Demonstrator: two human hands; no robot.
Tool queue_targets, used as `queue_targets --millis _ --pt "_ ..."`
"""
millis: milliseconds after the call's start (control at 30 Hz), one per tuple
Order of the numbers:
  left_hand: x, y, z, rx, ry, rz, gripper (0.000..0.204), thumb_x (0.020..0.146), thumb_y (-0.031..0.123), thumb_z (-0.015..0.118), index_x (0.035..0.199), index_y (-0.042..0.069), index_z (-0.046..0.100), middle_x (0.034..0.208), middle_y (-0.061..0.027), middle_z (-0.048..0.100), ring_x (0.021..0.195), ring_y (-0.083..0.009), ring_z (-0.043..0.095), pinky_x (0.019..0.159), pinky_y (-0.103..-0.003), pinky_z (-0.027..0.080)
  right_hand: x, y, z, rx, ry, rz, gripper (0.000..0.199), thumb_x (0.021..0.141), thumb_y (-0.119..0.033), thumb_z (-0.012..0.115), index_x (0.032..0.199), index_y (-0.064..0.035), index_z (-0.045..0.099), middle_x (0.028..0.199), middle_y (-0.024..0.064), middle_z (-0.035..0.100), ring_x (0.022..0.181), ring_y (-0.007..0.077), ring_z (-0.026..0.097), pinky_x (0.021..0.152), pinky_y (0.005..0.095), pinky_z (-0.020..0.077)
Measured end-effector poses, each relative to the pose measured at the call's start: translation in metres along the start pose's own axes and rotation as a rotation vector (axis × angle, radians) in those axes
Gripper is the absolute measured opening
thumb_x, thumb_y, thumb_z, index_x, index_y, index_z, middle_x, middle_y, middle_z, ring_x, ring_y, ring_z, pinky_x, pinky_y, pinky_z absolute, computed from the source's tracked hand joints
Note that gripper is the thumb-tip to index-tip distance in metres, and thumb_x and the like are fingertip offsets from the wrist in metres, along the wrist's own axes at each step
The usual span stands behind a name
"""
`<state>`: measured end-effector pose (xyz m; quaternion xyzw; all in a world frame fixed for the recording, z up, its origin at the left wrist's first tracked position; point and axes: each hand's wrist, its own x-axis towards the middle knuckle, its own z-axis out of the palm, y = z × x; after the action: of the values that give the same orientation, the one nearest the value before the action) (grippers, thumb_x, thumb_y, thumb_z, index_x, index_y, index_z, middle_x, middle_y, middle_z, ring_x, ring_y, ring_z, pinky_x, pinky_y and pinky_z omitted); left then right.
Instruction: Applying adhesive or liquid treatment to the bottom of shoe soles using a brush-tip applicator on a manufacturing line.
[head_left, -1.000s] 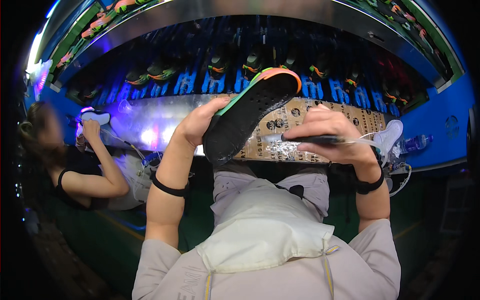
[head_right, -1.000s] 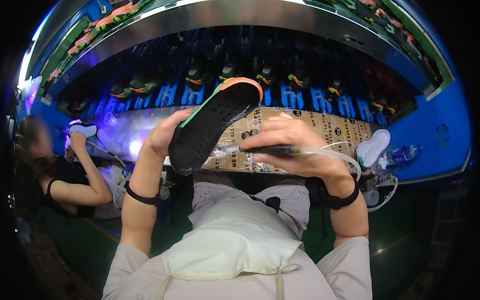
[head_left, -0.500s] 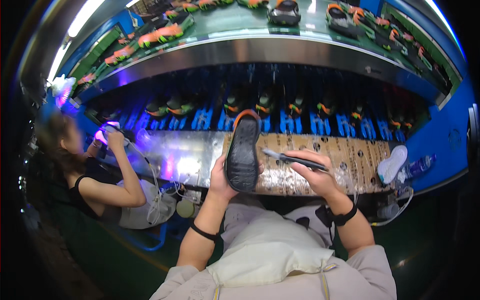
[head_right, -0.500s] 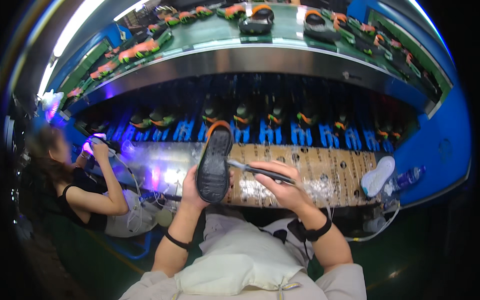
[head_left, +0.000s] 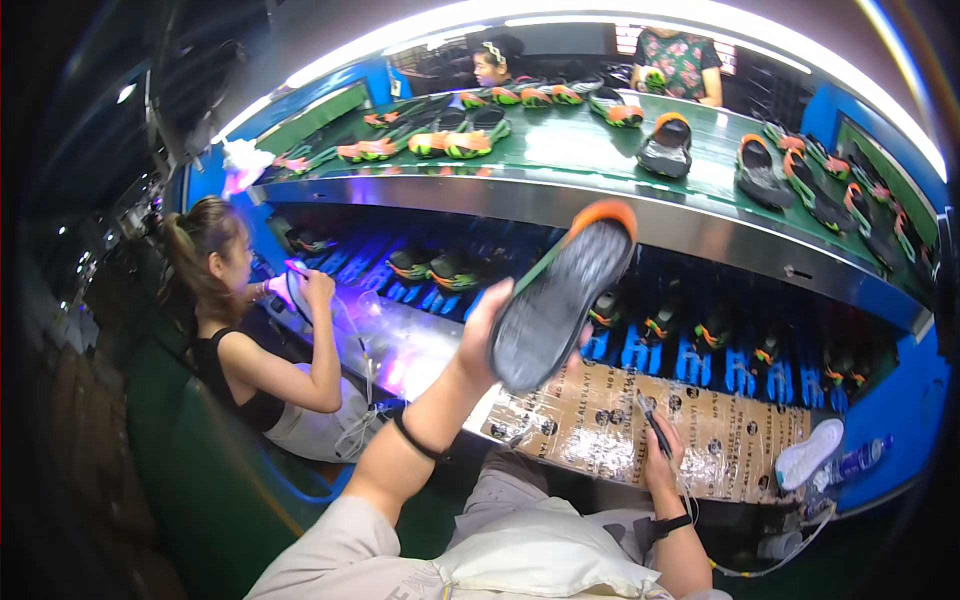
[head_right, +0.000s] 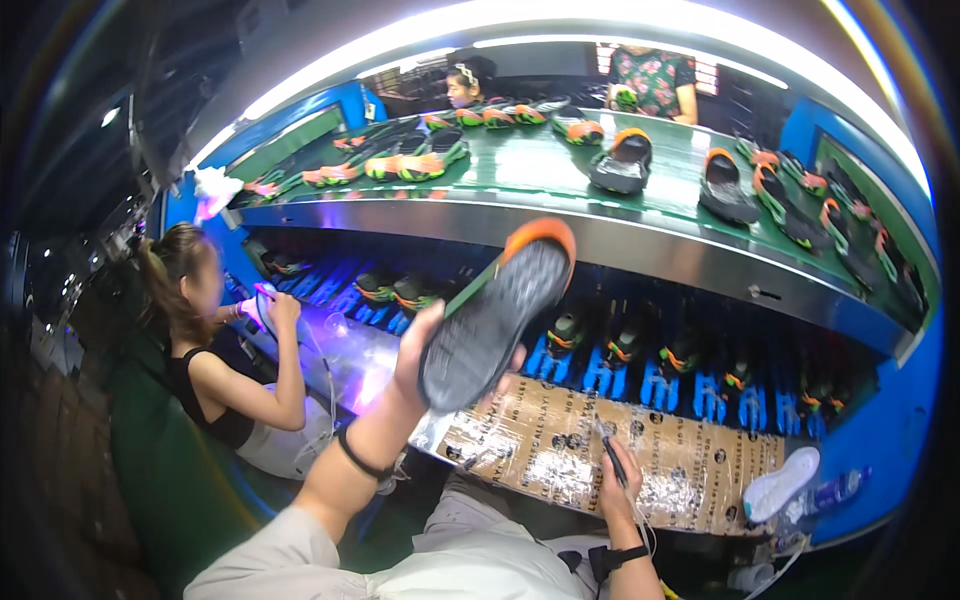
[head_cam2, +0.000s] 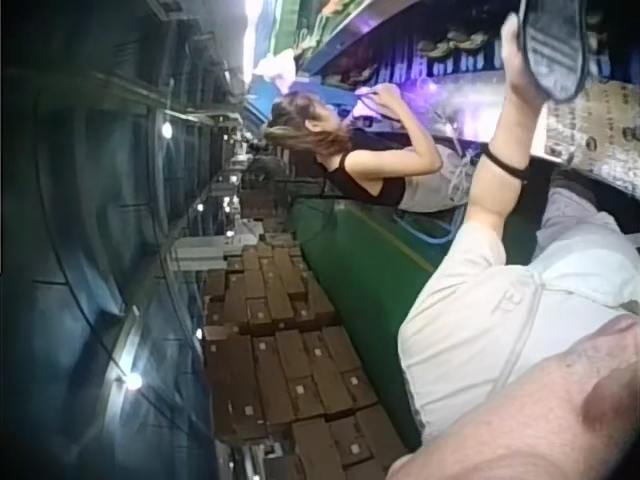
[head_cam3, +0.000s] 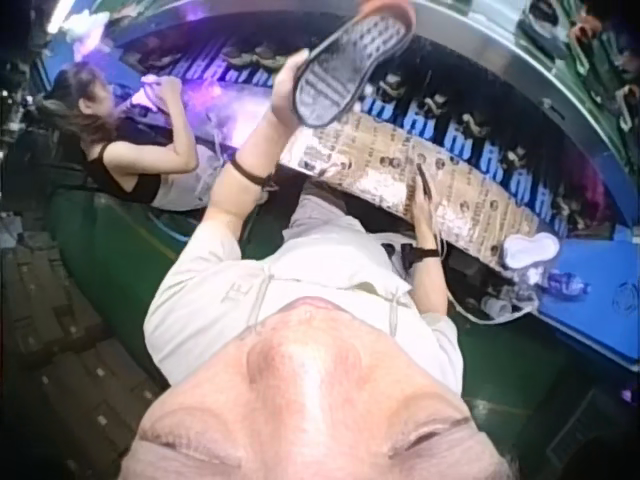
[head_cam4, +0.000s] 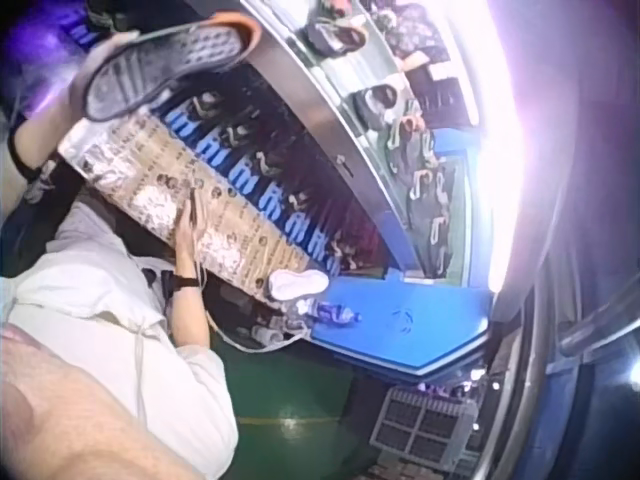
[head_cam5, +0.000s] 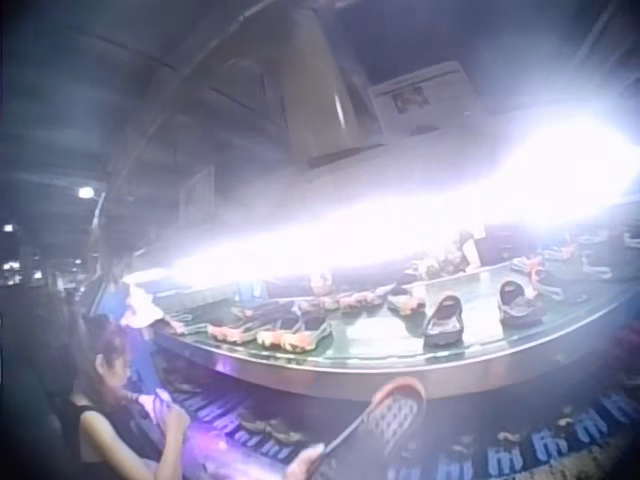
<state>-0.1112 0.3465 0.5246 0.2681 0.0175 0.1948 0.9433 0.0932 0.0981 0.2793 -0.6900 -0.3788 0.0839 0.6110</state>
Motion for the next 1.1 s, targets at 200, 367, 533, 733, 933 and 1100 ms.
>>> queue_targets --millis 200,367,533,733,933,1100 --pt "0.106 0.066 0.041 0.073 0.000 0.339 0.081 0.111 0.058 0.029 0.150 -0.012 0.040 0.146 -0.0369 0.051 0.129 -0.0501 0.058 0.103 -0.051 0.056 -0.002 0.004 0.005 -0.008 -0.026 0.041 0.031 0.094 -0.002 0.068 0.125 0.0019 0.072 0.111 0.0165 0.072 0.103 0.0272 0.069 0.095 0.0357 0.0510" --pt "0.108 0.068 0.002 0.878 0.045 0.653 0.056 0.109 0.035 0.054 0.141 -0.011 0.053 0.129 -0.0288 0.067 0.112 -0.0377 0.071 0.095 -0.043 0.059 0.004 0.001 0.003 -0.020 -0.022 0.050 0.031 0.094 -0.003 0.069 0.124 0.0004 0.073 0.107 0.0149 0.072 0.098 0.0256 0.069 0.090 0.0348 0.0515" --pt "0.134 0.098 0.022 1.809 0.522 1.231 0.043 0.096 0.024 0.073 0.126 -0.005 0.068 0.120 -0.0223 0.072 0.110 -0.0312 0.071 0.095 -0.040 0.056 0.007 0.005 0.003 -0.006 -0.048 0.008 0.032 0.092 -0.003 0.072 0.123 -0.0016 0.074 0.097 0.0135 0.071 0.084 0.0239 0.068 0.077 0.0340 0.0521" --pt "0.202 0.118 0.035 2.253 0.494 0.507 0.085 0.091 0.055 0.071 0.144 -0.010 0.055 0.138 -0.0320 0.063 0.131 -0.0404 0.061 0.113 -0.043 0.046 0.007 0.010 0.001 0.052 -0.043 -0.024 0.032 0.091 -0.007 0.076 0.123 -0.0076 0.076 0.087 0.0096 0.067 0.072 0.0213 0.065 0.066 0.0329 0.0500" --pt "0.230 0.134 0.014 2.050 0.438 0.548 0.083 0.094 0.050 0.068 0.154 -0.003 0.046 0.138 -0.0310 0.063 0.126 -0.0395 0.064 0.110 -0.042 0.047 0.007 -0.005 -0.007 -0.002 -0.040 0.011 0.032 0.092 -0.010 0.076 0.124 -0.0110 0.076 0.086 0.0092 0.066 0.071 0.0231 0.065 0.064 0.0339 0.0507" --pt "0.219 0.173 0.004 2.844 1.076 0.592 0.069 0.092 0.053 0.069 0.146 0.011 0.057 0.143 -0.0309 0.053 0.132 -0.0473 0.054 0.108 -0.061 0.043 0.008 -0.004 -0.007 0.000 -0.065 0.060 0.033 0.094 -0.015 0.075 0.127 -0.0135 0.075 0.087 0.0093 0.067 0.071 0.0241 0.066 0.064 0.0347 0.0518"
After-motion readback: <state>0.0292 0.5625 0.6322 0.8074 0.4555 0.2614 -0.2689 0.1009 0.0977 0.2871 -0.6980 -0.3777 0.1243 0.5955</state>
